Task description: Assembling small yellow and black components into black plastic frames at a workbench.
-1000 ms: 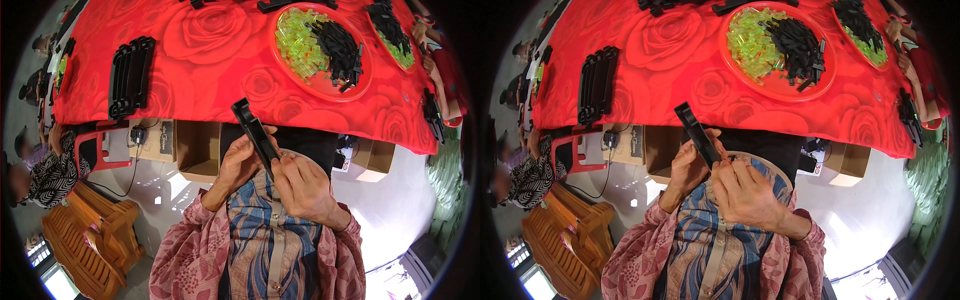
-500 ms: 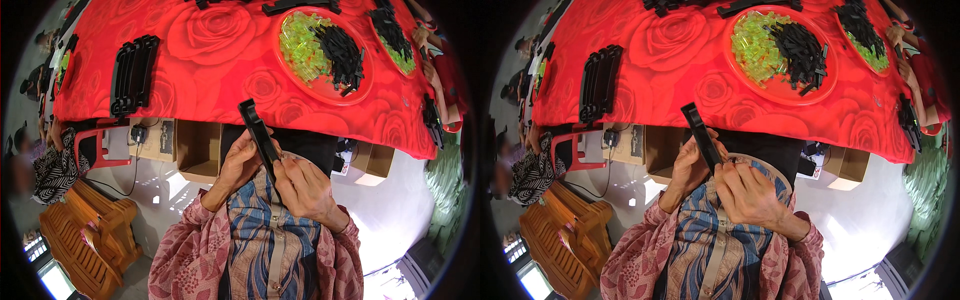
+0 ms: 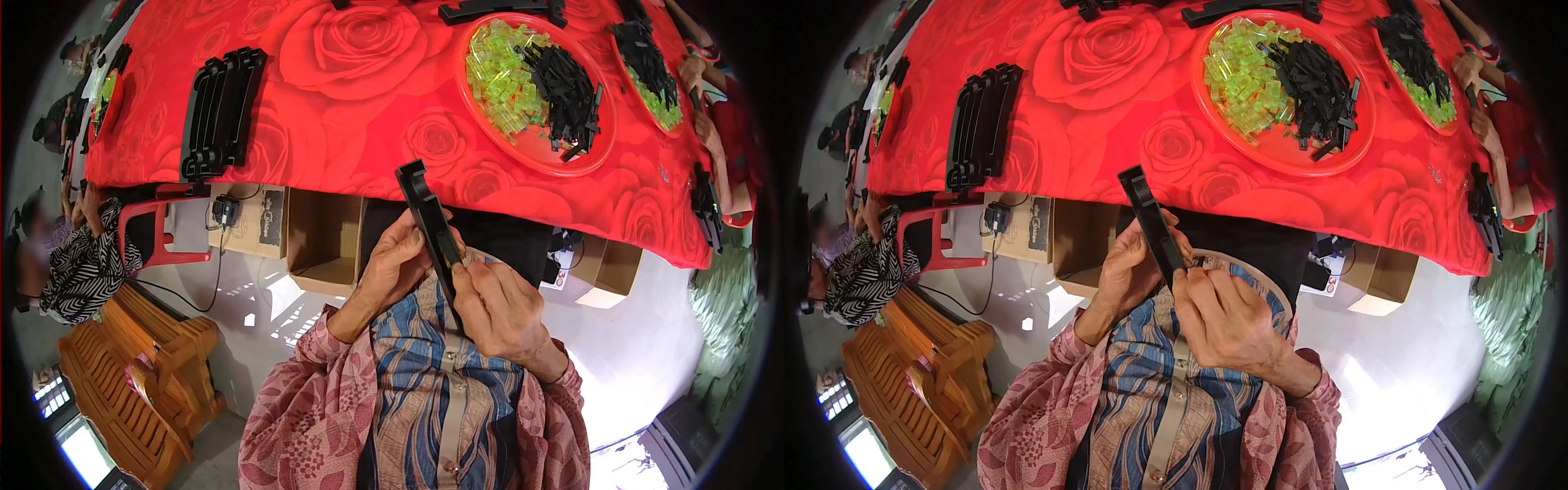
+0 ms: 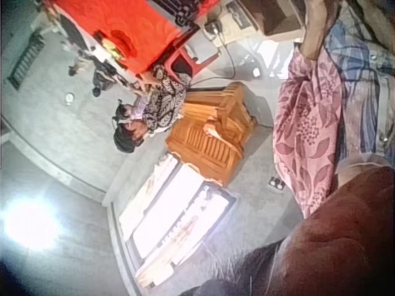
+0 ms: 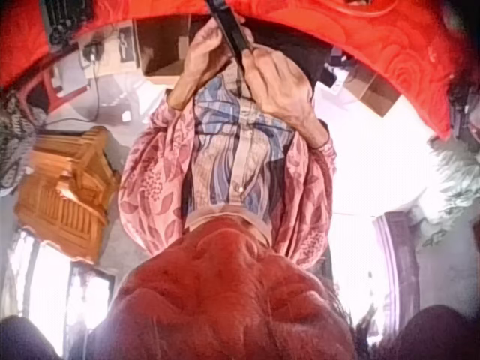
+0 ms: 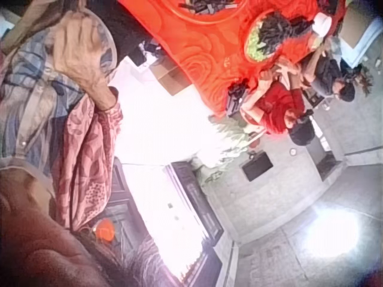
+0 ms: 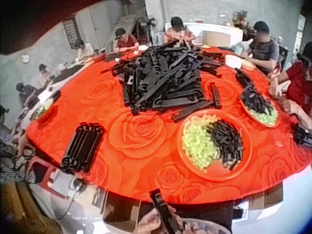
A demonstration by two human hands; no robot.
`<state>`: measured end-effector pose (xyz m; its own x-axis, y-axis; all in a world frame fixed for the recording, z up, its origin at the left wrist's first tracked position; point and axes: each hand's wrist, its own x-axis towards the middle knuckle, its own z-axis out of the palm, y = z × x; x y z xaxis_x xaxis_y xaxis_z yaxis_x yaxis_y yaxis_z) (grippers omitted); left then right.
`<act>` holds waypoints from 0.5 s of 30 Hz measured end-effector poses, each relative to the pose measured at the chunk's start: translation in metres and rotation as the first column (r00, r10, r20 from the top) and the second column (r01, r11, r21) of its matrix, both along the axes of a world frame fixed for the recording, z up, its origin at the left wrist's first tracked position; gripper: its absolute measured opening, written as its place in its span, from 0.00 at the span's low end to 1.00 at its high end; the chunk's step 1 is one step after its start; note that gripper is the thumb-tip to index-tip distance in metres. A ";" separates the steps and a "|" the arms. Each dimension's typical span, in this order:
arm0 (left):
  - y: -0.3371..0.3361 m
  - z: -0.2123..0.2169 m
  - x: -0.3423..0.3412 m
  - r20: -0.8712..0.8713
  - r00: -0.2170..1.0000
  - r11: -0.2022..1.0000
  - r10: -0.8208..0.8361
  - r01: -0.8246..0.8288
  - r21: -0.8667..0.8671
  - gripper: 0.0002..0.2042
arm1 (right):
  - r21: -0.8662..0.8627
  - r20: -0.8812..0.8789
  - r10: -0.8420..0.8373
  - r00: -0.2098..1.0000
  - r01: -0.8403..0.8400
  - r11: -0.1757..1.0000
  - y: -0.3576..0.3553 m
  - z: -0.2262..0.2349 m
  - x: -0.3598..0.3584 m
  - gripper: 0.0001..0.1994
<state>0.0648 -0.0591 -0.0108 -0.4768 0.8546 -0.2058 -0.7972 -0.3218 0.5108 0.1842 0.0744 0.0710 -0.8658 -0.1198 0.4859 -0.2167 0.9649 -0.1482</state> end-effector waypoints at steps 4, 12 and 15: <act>-0.003 -0.001 0.001 -0.021 1.000 1.000 -0.010 0.010 0.002 0.28 | 0.022 0.015 0.022 1.000 -0.022 1.000 0.001 0.004 0.002 0.18; -0.005 0.002 -0.001 -0.060 0.998 1.000 0.003 -0.002 0.006 0.27 | -0.005 -0.010 0.049 0.999 -0.049 0.999 0.001 0.007 -0.001 0.16; -0.005 0.002 -0.001 -0.027 1.000 1.000 0.005 -0.005 -0.008 0.28 | -0.008 -0.001 0.088 0.996 -0.088 0.996 0.001 0.008 -0.004 0.12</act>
<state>0.0636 -0.0643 -0.0084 -0.4866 0.8506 -0.1993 -0.7813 -0.3217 0.5348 0.1797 0.0758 0.0788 -0.8517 -0.1912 0.4879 -0.3006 0.9409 -0.1561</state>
